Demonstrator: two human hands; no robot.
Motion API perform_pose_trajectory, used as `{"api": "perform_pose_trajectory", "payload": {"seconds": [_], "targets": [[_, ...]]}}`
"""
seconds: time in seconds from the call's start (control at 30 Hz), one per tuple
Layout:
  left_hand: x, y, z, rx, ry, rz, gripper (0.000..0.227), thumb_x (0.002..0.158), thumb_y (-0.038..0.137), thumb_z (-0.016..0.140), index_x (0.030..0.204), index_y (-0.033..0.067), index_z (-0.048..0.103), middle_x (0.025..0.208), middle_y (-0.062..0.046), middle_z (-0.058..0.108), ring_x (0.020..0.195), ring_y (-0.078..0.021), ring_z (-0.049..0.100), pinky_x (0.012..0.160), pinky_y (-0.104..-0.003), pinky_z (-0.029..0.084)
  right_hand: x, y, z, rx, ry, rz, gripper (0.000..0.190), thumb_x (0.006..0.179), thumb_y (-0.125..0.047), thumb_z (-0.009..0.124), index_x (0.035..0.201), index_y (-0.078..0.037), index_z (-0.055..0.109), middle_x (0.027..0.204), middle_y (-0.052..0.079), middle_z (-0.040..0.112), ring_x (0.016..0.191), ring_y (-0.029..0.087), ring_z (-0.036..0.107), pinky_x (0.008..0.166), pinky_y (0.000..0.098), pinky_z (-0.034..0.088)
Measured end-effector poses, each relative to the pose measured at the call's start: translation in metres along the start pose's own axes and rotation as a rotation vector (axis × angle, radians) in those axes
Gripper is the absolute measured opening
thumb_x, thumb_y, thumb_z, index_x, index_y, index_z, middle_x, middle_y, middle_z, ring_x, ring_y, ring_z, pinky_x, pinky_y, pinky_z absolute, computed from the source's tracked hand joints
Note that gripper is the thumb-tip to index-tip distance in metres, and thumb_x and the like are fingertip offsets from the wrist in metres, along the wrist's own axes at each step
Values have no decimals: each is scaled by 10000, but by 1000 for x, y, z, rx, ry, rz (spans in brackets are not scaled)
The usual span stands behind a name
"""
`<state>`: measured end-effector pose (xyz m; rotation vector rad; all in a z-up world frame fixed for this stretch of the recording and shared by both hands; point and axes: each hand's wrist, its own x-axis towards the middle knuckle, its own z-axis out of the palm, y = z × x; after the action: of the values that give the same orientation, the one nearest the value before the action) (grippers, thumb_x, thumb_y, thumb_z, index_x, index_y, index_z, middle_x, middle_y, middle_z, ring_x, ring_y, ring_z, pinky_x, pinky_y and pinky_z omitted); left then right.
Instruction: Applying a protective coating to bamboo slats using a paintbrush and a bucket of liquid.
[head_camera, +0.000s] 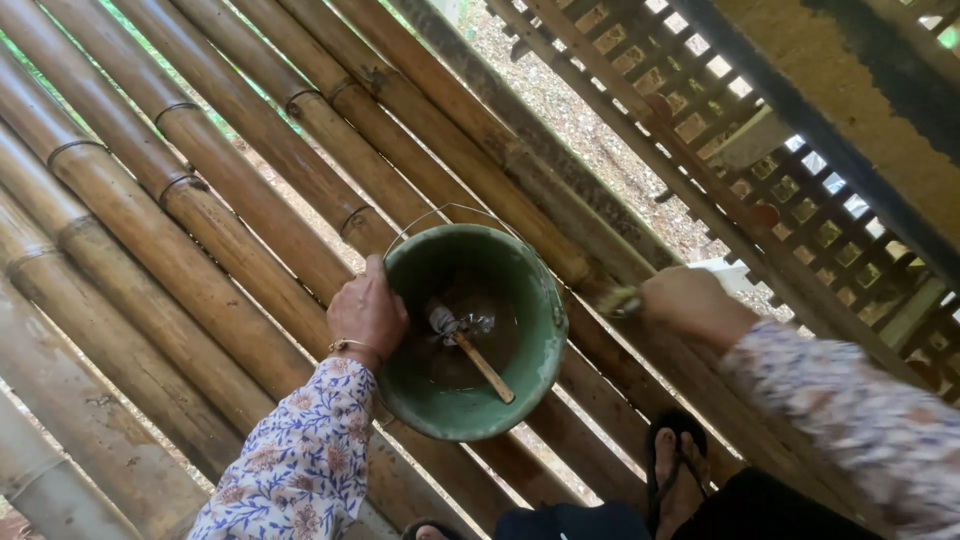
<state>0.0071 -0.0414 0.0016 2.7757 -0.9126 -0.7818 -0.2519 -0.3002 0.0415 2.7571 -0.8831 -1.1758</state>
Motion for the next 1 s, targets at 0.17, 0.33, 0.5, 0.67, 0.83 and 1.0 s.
{"api": "perform_pose_trajectory", "payload": {"seconds": [0.17,0.33,0.5,0.67,0.83,1.0], "targets": [[-1,6,10,-64,96,43,208,802,120,481,1000,81,432,799,-120,614,748,-333,603,653,-440,518,-113,-26,-147,53,-193,126,292,906,-368,426,1179,-428,509,721,-1,558,588,144,471,525,245,383],[2,12,13,-156,187,57,146,775,4,466,906,66,449,640,-80,547,557,-253,528,494,-392,478,-105,-82,-138,-13,-101,-180,529,954,-173,336,1293,-565,439,605,-74,452,519,102,395,494,281,311],[-6,32,6,-159,53,14,232,797,128,485,1021,98,433,917,-188,658,938,-418,647,817,-490,536,42,-148,12,-248,302,-461,237,771,-161,469,645,-167,670,542,52,618,546,266,641,408,477,486],[0,35,10,-190,57,8,288,787,138,457,1074,128,437,918,-158,661,939,-394,652,817,-473,544,8,-122,-20,-212,289,-429,263,780,-162,463,648,-152,691,547,52,618,553,264,646,403,480,486],[8,41,10,-247,74,24,233,800,110,454,1033,93,449,918,-188,658,938,-414,643,828,-489,533,-12,-85,-20,-194,292,-409,282,770,-181,448,575,-211,650,541,37,620,569,242,662,410,442,504],[5,53,-14,-186,25,22,315,757,57,455,1063,117,418,997,-172,637,929,-411,642,834,-492,538,-107,-48,-166,400,-119,-29,356,717,-138,510,962,-190,762,769,129,739,814,321,712,740,442,559]]}}
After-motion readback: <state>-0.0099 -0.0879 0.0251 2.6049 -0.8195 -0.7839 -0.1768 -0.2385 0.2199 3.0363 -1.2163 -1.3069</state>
